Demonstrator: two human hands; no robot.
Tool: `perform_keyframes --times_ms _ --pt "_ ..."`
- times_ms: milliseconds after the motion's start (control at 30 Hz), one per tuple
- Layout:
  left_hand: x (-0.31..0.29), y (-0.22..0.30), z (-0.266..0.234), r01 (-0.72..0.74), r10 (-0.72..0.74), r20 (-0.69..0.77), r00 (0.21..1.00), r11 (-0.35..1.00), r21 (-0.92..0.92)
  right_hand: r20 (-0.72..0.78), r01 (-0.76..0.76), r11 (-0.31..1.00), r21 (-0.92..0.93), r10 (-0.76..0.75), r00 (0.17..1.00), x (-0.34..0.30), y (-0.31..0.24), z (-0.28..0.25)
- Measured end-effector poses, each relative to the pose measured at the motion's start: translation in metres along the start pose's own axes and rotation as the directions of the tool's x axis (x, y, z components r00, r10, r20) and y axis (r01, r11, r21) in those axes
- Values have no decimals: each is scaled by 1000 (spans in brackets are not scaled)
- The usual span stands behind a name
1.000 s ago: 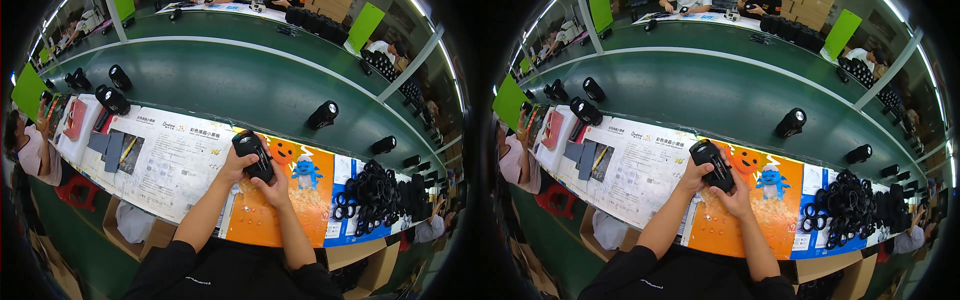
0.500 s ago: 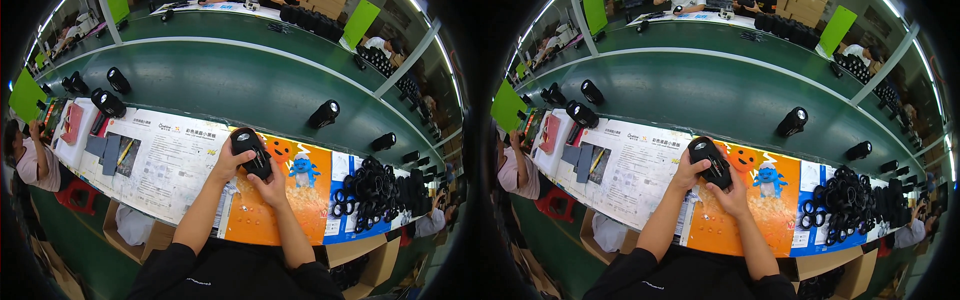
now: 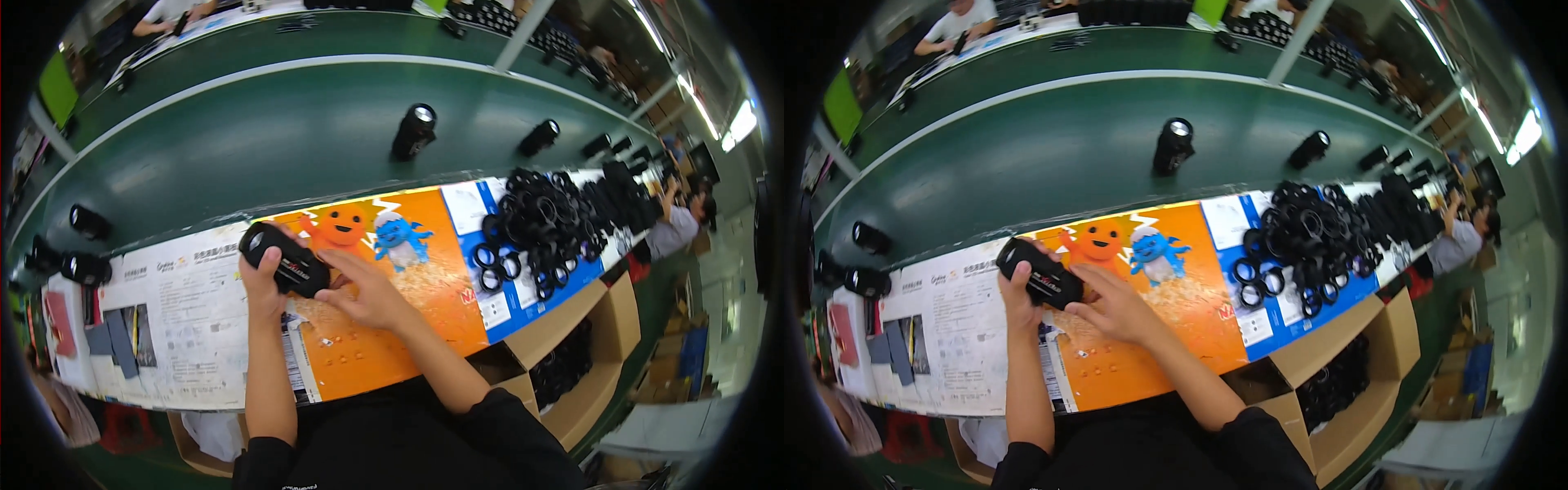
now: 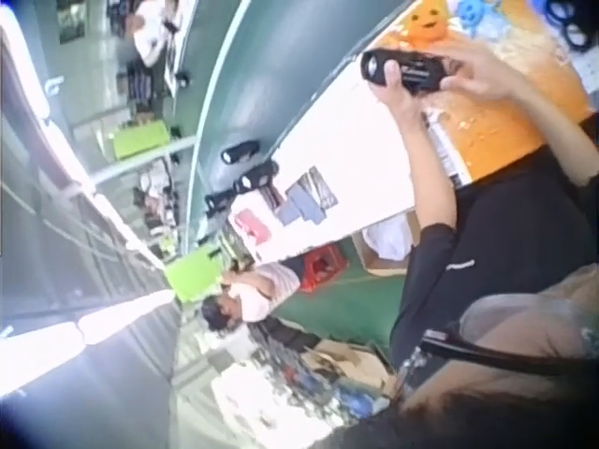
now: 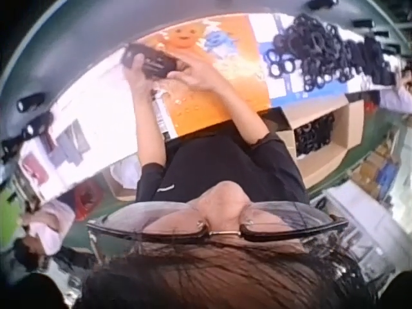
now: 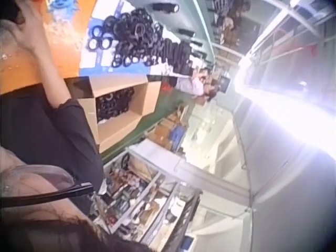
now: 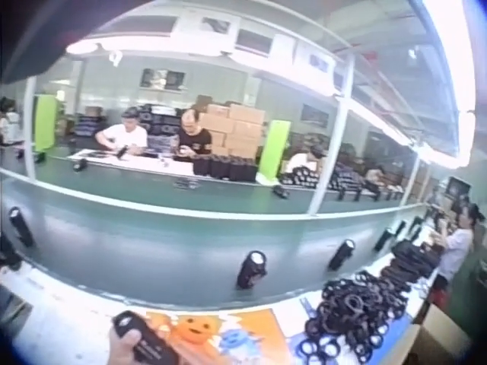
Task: The person assembles cylindrical electronic components by hand, fitting rubber rings and plastic housings onto the components on a factory production line.
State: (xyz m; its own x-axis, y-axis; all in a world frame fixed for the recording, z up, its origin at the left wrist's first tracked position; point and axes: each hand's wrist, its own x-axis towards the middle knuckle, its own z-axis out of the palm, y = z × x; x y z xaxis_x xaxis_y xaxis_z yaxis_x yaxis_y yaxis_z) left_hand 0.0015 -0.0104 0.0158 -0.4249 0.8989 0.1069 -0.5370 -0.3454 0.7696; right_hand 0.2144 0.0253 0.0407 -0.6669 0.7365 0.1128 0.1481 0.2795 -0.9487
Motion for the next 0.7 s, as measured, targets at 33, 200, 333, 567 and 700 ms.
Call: perform_keyframes --times_ms 33,200,333,567,700 --pt "0 0 -1 11 -11 13 1000 1000 7 -108 77 991 -112 -89 990 -11 -1 -15" --pt "-1 7 8 20 -33 66 997 982 188 -577 -207 870 -448 -105 810 -79 6 -136" --pt "-1 10 8 -48 10 169 986 973 226 -652 -471 521 -711 -240 719 -113 25 -184" --pt "1 -20 3 56 -67 104 992 992 109 -738 -657 369 -658 -138 661 -112 42 -189" --pt "0 -11 9 75 -86 81 993 988 132 -685 -465 624 -628 -158 712 -81 30 -160"
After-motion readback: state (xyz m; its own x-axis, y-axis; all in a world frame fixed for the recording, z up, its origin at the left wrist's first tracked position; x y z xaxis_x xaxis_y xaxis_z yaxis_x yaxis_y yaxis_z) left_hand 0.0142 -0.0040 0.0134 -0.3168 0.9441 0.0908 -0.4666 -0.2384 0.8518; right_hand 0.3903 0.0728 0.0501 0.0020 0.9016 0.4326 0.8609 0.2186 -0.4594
